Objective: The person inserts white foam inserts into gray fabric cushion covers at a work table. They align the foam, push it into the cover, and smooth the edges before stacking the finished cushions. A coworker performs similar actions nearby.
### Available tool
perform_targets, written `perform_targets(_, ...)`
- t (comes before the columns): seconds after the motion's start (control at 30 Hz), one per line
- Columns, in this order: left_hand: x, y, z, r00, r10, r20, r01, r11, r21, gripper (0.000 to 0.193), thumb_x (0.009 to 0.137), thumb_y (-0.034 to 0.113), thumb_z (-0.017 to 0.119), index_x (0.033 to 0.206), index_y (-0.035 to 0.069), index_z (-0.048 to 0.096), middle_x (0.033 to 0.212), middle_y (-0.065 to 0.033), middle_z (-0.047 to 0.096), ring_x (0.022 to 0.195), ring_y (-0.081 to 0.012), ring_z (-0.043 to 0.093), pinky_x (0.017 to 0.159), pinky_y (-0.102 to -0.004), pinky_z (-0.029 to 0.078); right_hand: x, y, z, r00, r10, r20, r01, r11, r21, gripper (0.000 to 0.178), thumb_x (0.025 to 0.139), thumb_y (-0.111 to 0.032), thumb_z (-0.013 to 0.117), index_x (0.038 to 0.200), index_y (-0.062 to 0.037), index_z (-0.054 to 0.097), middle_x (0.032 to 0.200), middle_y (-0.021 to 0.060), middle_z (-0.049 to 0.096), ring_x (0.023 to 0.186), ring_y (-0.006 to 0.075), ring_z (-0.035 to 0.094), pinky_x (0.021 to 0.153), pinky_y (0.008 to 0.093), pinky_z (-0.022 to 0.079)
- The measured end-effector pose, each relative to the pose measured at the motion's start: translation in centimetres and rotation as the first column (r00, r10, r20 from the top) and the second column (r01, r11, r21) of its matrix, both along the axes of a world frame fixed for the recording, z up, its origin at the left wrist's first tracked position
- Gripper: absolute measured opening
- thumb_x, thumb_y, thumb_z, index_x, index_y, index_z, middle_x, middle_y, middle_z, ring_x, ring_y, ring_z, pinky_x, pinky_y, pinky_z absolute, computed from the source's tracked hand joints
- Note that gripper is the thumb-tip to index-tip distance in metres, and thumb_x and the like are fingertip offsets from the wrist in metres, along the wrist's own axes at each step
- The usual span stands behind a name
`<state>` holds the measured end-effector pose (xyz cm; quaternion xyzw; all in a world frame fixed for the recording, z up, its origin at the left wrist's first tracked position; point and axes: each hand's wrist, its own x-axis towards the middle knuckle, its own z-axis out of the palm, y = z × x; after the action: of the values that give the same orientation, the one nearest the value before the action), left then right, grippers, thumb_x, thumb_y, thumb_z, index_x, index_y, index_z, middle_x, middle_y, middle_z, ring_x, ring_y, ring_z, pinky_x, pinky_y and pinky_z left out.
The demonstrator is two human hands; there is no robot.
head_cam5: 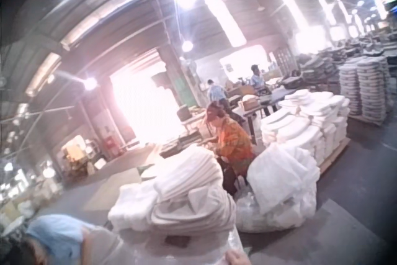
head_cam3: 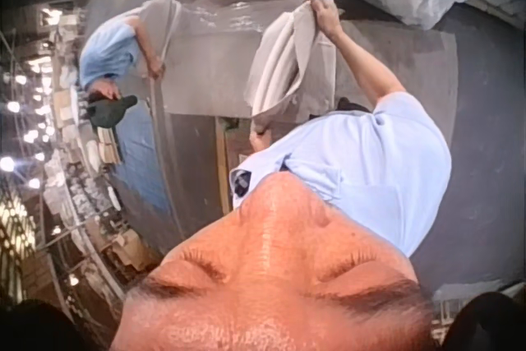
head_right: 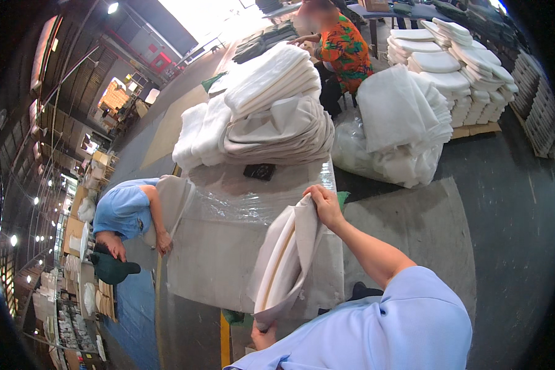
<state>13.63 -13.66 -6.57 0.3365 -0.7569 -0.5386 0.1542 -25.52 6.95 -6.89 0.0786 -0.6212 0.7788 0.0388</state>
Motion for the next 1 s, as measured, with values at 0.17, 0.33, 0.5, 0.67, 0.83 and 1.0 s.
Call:
perform_targets(0.17, 0.3, -0.6, -0.1, 0.993, -0.109, 0.036, 0.102, 0.982, 0.158, 0.045, 0.083, 0.001, 0.086, 0.125, 0.0, 0.071, 0.108, -0.0066, 0.078, 0.098, -0.0139, 0.069, 0.09, -0.0316, 0.056, -1.2, 0.5, -0.2, 0.996, 0.088, 0.033, -0.093, 0.978, 0.186, 0.046, 0.111, -0.035, 0.047, 0.088, -0.0021, 0.071, 0.079, 0.0012, 0.064, 0.077, 0.0118, 0.056, 0.073, 0.0314, 0.046)
perform_targets(0.33, -1.1, -1.5, 0.2, 0.96, -0.239, 0.148, 0.214, 0.962, 0.169, 0.047, 0.084, 0.01, 0.089, 0.127, 0.002, 0.071, 0.109, -0.0075, 0.079, 0.1, -0.0132, 0.07, 0.091, -0.0321, 0.056, -4.2, 1.5, -0.9, 0.961, 0.131, 0.244, -0.186, 0.958, 0.217, 0.043, 0.105, -0.033, 0.052, 0.084, -0.0007, 0.071, 0.081, 0.0035, 0.066, 0.078, 0.0148, 0.059, 0.075, 0.0349, 0.047)
perform_targets(0.5, -1.2, -2.1, 0.1, 0.942, -0.228, 0.248, 0.186, 0.966, 0.182, 0.054, 0.084, 0.02, 0.093, 0.13, 0.003, 0.07, 0.114, -0.0089, 0.079, 0.105, -0.0165, 0.072, 0.094, -0.0334, 0.056, -5.3, 0.0, -0.1, 0.907, 0.133, 0.401, -0.239, 0.944, 0.228, 0.041, 0.103, -0.033, 0.053, 0.084, -0.001, 0.071, 0.083, 0.0041, 0.066, 0.08, 0.0155, 0.058, 0.078, 0.0357, 0.047)
perform_targets(0.67, -0.7, -1.3, 1.0, 0.868, -0.364, 0.338, 0.25, 0.908, 0.335, 0.07, 0.086, 0.03, 0.092, 0.143, 0.003, 0.061, 0.131, -0.0105, 0.073, 0.119, -0.0195, 0.068, 0.103, -0.0362, 0.053, -5.1, -1.3, -1.6, 0.801, 0.19, 0.568, -0.173, 0.981, -0.083, 0.051, 0.11, -0.047, 0.051, 0.091, -0.0047, 0.073, 0.094, 0.0094, 0.072, 0.087, 0.0199, 0.064, 0.082, 0.0395, 0.049)
perform_targets(0.83, -2.0, 1.4, 1.7, 0.842, -0.539, 0.033, 0.34, 0.577, 0.743, 0.076, 0.089, 0.034, 0.089, 0.149, 0.003, 0.055, 0.139, -0.0112, 0.068, 0.126, -0.0207, 0.065, 0.107, -0.0375, 0.051, -6.6, -1.2, -5.4, 0.757, 0.125, 0.641, 0.127, 0.934, -0.333, 0.057, 0.112, -0.056, 0.046, 0.104, -0.0077, 0.074, 0.101, 0.0086, 0.073, 0.096, 0.0231, 0.068, 0.093, 0.0404, 0.051)
perform_targets(1.0, -4.0, 2.8, 2.6, 0.81, -0.469, -0.352, 0.46, 0.137, 0.877, 0.083, 0.091, 0.039, 0.087, 0.155, 0.002, 0.049, 0.146, -0.0119, 0.064, 0.132, -0.0219, 0.062, 0.111, -0.0388, 0.049, -7.5, -3.0, -5.4, 0.87, 0.01, 0.493, 0.032, 0.996, -0.077, 0.062, 0.114, -0.055, 0.044, 0.131, -0.0023, 0.072, 0.123, 0.01, 0.074, 0.111, 0.0202, 0.067, 0.101, 0.0351, 0.05)
